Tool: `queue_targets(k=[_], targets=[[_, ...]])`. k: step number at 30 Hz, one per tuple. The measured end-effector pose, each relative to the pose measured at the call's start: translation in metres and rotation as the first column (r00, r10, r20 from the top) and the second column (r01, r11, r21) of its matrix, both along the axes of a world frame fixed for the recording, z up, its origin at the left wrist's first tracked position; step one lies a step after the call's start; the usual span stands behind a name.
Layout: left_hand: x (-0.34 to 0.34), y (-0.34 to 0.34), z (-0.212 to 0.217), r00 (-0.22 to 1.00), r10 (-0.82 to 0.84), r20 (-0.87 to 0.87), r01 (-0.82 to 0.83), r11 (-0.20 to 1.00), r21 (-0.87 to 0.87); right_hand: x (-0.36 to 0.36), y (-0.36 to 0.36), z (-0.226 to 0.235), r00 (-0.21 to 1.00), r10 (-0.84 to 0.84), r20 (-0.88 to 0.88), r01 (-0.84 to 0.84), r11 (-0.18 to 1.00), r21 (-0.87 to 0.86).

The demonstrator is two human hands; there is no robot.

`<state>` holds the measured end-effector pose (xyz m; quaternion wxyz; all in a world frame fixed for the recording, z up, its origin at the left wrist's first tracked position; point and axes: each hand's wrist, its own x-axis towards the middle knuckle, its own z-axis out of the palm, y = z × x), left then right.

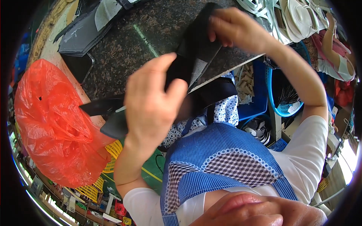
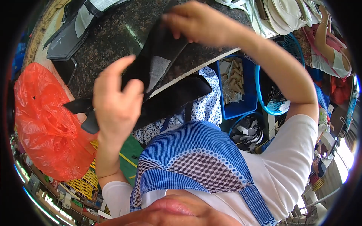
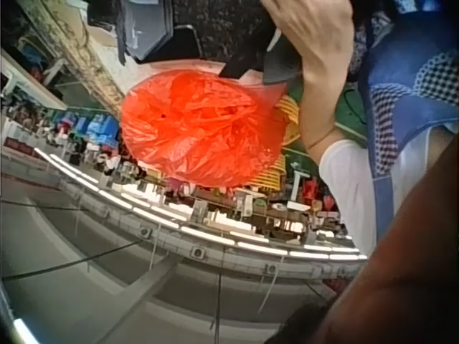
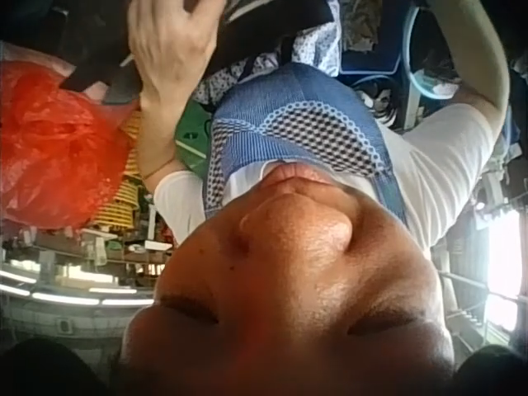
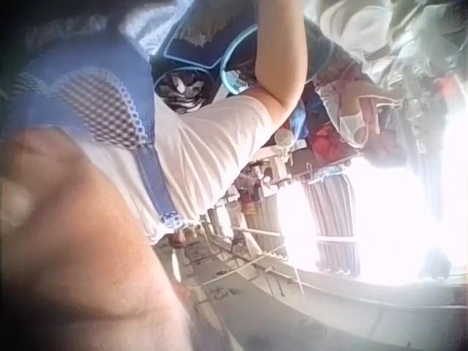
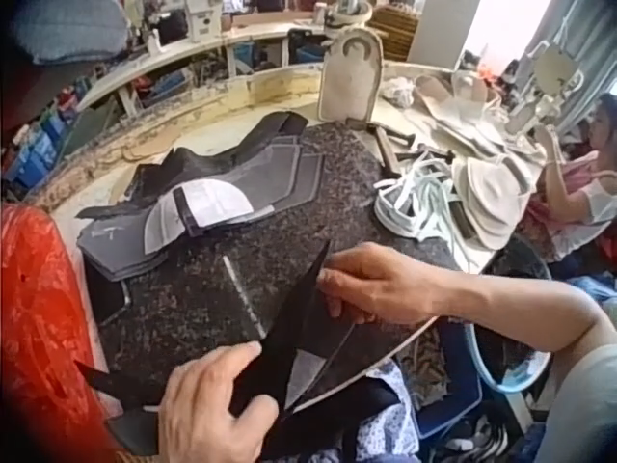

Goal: Applying adhesive reinforcement strips to black shoe upper components at a manufacturing workbench.

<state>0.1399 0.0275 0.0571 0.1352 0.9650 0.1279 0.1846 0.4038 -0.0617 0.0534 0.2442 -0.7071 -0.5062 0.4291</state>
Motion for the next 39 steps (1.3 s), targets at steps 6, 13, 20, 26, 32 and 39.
queue_targets(k=[6, 13, 20, 26, 32, 39], targets=[[0.014, -0.041, -0.01, 0.945, -0.015, -0.327, 0.118, 0.947, 0.299, 0.015, 0.047, 0.02, 0.981, -0.19, -0.044, 0.165, 0.928, -0.333], [0.023, -0.051, -0.001, 0.825, 0.113, -0.554, 0.207, 0.852, 0.481, -0.004, 0.023, -0.003, 0.751, 0.122, 0.648, -0.347, 0.909, 0.231], [-0.007, -0.047, -0.002, 0.899, 0.198, -0.391, 0.041, 0.85, 0.525, 0.003, -0.027, -0.023, 0.608, 0.11, 0.786, -0.645, 0.646, 0.408], [-0.001, -0.004, 0.013, 0.88, 0.175, -0.441, -0.076, 0.969, 0.233, -0.052, 0.007, -0.039, 0.852, 0.341, 0.396, -0.523, 0.555, 0.647], [-0.046, 0.05, 0.004, 0.973, -0.173, -0.15, 0.164, 0.984, -0.068, -0.043, 0.009, -0.026, 0.888, 0.437, 0.143, -0.444, 0.733, 0.516], [-0.074, 0.047, 0.006, 0.97, -0.024, -0.242, 0.0, 0.995, -0.096, -0.071, 0.009, -0.006, 0.746, 0.427, 0.511, -0.659, 0.584, 0.474]])
